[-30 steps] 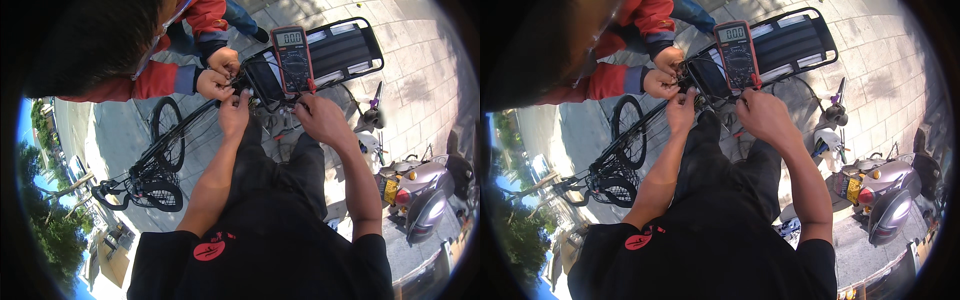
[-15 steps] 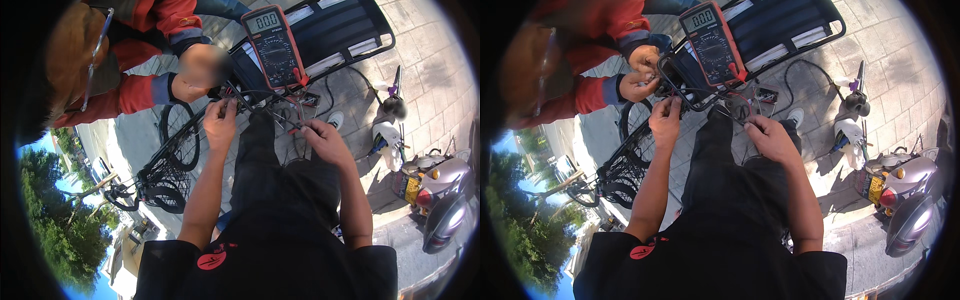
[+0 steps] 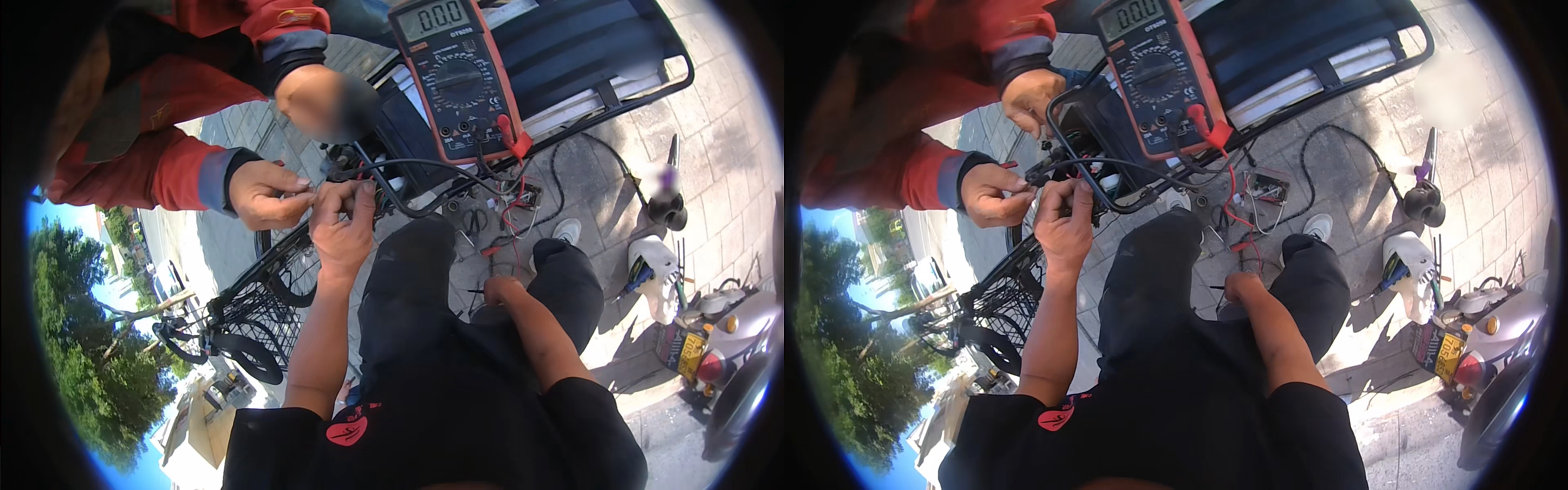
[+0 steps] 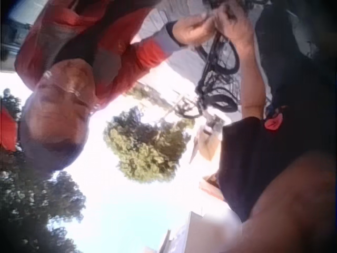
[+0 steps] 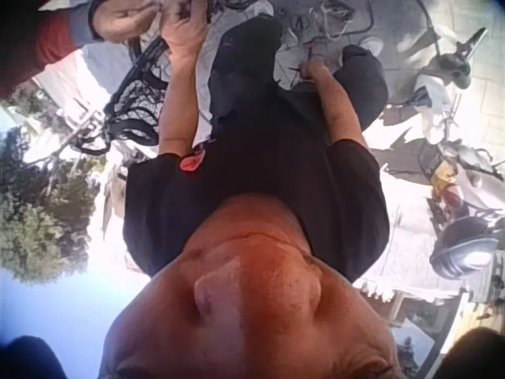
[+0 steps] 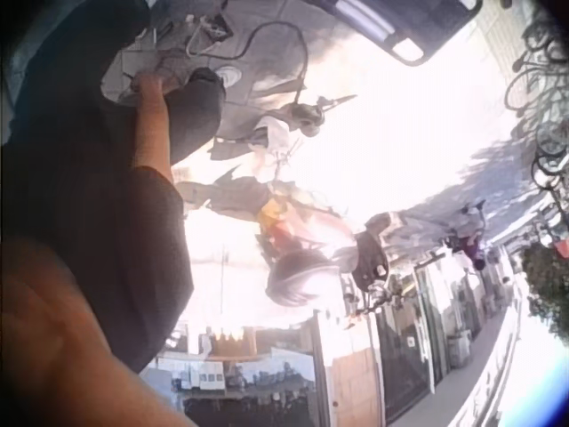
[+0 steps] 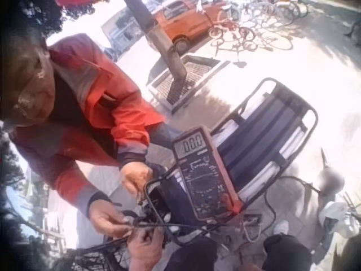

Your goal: The person uses a multimeter to test the electrical connections of a bicycle's wiring harness. They repeatedly touch the multimeter probes to different wires and components while another person observes.

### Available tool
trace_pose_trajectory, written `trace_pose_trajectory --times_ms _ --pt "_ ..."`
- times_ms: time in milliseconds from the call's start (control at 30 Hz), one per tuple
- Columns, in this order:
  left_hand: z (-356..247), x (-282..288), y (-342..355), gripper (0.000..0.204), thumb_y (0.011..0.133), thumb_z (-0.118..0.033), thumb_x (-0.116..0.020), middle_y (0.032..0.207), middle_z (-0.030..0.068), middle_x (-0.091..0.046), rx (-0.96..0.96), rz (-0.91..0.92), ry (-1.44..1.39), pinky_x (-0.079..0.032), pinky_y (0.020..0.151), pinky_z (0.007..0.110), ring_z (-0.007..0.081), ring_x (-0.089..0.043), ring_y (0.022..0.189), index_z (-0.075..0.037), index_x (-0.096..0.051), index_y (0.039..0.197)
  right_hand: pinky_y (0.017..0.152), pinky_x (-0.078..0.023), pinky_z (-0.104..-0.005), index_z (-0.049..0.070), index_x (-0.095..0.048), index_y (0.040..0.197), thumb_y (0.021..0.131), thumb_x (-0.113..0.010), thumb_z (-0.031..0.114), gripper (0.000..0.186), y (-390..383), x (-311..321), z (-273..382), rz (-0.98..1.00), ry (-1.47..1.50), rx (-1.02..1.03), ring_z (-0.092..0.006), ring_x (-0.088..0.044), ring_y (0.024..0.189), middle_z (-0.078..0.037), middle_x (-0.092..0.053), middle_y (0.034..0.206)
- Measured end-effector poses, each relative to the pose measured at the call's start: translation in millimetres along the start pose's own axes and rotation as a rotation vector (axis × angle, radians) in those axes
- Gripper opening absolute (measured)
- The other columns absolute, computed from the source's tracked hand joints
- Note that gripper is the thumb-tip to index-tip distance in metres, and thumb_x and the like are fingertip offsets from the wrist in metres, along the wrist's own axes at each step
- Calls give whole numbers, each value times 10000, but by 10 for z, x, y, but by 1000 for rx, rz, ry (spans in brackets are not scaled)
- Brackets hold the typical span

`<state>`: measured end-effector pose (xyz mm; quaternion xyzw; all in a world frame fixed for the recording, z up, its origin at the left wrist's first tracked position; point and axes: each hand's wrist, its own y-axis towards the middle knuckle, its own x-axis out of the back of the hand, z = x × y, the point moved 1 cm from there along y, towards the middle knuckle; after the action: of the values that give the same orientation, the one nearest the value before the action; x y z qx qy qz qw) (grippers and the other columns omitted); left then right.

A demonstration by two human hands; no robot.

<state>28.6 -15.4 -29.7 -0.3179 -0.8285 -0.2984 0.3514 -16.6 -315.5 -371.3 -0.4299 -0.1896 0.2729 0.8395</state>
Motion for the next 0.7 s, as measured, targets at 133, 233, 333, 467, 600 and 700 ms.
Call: trace_pose_trajectory --times_ms 133,233,333,467,600,700 --pt "239 15 -264 89 1087 -69 -740 892 -42 -610 124 9 -69 -378 652 207 29 -482 731 15 -747 1116 948 -624 -574 116 -860 1190 814 -776 226 400 362 -763 -205 189 -92 -53 -333 -778 1228 -145 -819 1278" --pt "351 5 -261 160 1095 -132 -753 895 0 -659 113 -45 -189 -424 676 202 47 -559 780 28 -740 1100 924 -617 -594 138 -861 1214 855 -783 233 379 586 -1027 -307 195 -52 -112 -322 -770 1235 -126 -808 1316" --pt "238 -86 -241 182 1081 -136 -770 941 57 -737 353 -224 -91 -538 721 251 109 -656 842 45 -746 1073 896 -611 -599 156 -860 1249 910 -792 241 356 823 -1504 -423 228 3 -194 -310 -760 1244 -109 -792 1365" --pt "652 226 -300 214 1079 -181 -746 1043 90 -768 36 -93 291 -592 789 275 164 -730 906 25 -737 1137 875 -608 -542 167 -845 1308 955 -790 267 371 1167 -1594 -362 264 -132 -69 -292 -770 1219 -73 -800 1362" --pt "1407 726 -416 222 1048 -198 -695 1232 97 -736 -375 57 966 -654 860 365 272 -764 999 -54 -748 1209 781 -581 -510 185 -855 1185 930 -797 299 286 1035 -911 -99 213 -264 -69 -283 -798 1009 -24 -831 1147" --pt "2039 1225 -603 222 1023 -174 -713 1324 94 -703 -431 217 1388 -642 930 394 286 -727 1111 -122 -782 1228 700 -549 -488 177 -824 1049 928 -789 380 239 1066 -879 41 360 -541 -98 -255 -779 861 -26 -811 978"
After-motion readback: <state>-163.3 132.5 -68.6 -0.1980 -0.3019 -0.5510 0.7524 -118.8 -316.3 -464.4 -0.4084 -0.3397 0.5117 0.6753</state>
